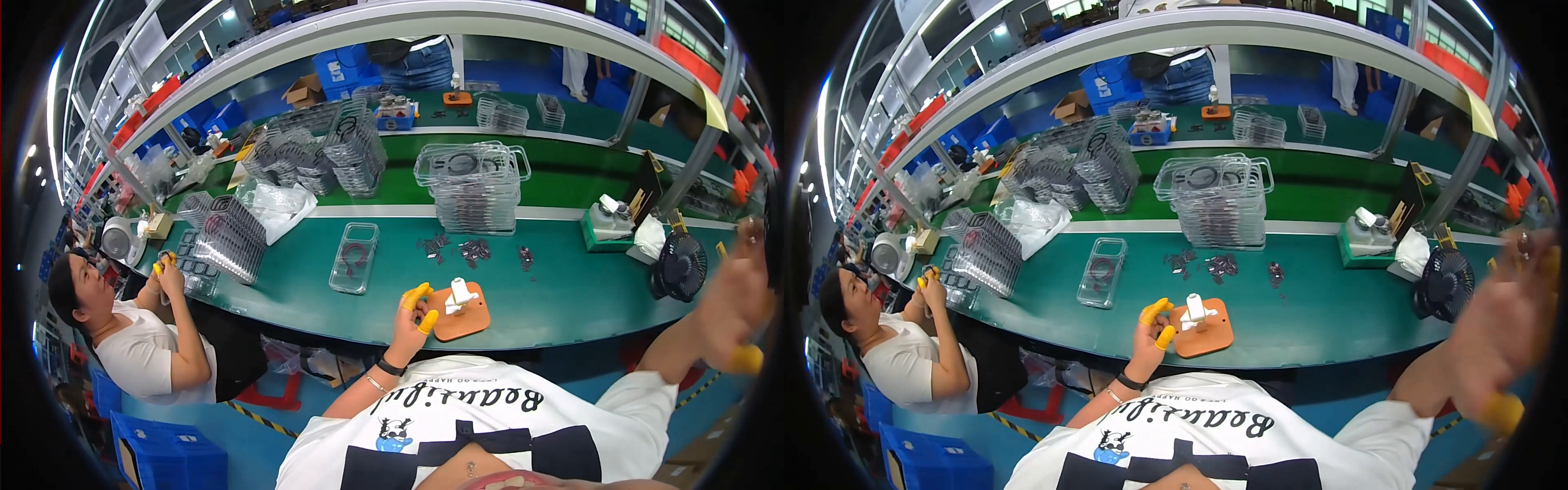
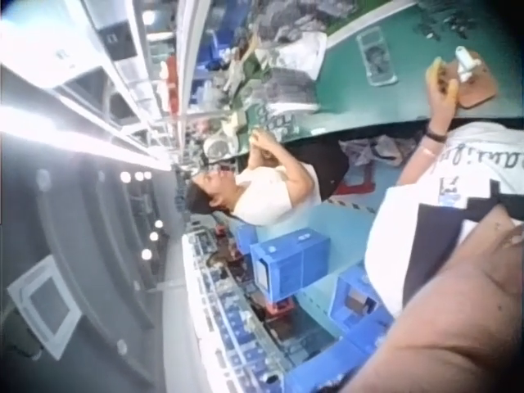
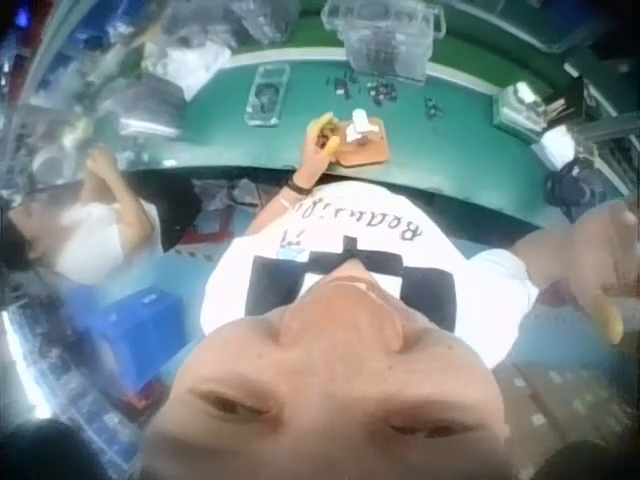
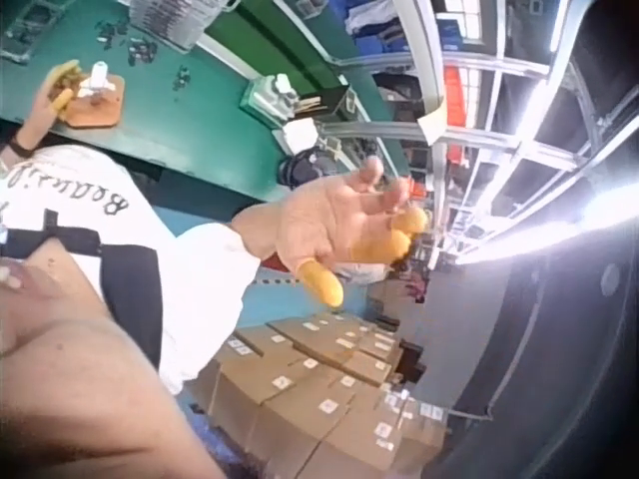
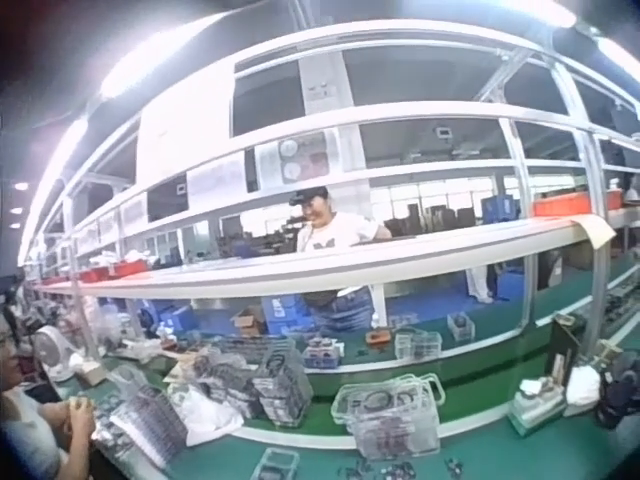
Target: Assembling small metal and plastic components into clear mobile phone cases on a factory line.
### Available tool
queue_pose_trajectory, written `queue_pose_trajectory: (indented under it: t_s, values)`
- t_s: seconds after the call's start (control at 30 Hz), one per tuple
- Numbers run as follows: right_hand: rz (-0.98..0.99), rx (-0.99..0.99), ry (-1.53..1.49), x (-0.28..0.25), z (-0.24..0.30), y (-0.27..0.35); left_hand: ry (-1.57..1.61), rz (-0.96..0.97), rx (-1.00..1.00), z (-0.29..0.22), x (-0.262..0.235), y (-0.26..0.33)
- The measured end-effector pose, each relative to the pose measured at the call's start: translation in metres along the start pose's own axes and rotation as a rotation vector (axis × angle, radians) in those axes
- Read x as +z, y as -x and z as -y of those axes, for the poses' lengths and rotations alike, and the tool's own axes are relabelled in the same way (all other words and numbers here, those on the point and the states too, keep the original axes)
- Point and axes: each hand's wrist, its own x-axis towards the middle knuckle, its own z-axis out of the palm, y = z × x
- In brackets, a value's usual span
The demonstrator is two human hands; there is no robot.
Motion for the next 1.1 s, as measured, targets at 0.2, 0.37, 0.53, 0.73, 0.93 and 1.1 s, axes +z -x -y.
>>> queue_pose_trajectory:
  t_s: [0.2, 0.37, 0.53, 0.73, 0.93, 1.1]
  values:
    - [0.798, 1.883, 0.370, -0.205, 0.085, 0.049, 0.015, -0.012, 0.037, 0.000, 0.002, -0.002]
    - [0.334, 1.907, 1.693, -0.334, 0.171, 0.157, -0.066, -0.041, 0.021, -0.007, -0.003, 0.010]
    - [0.963, 1.080, 2.211, -0.360, 0.167, 0.241, -0.352, 0.184, 0.007, -0.031, -0.027, 0.015]
    - [0.914, 1.152, 2.306, -0.259, 0.134, 0.268, -0.919, 0.542, 0.452, -0.043, -0.053, 0.007]
    - [1.059, 1.241, 2.351, -0.267, 0.127, 0.275, -0.853, 0.393, 0.438, -0.032, -0.060, 0.003]
    - [1.280, 1.189, 2.281, -0.301, 0.127, 0.266, -0.779, 0.383, 0.342, -0.031, -0.038, -0.003]
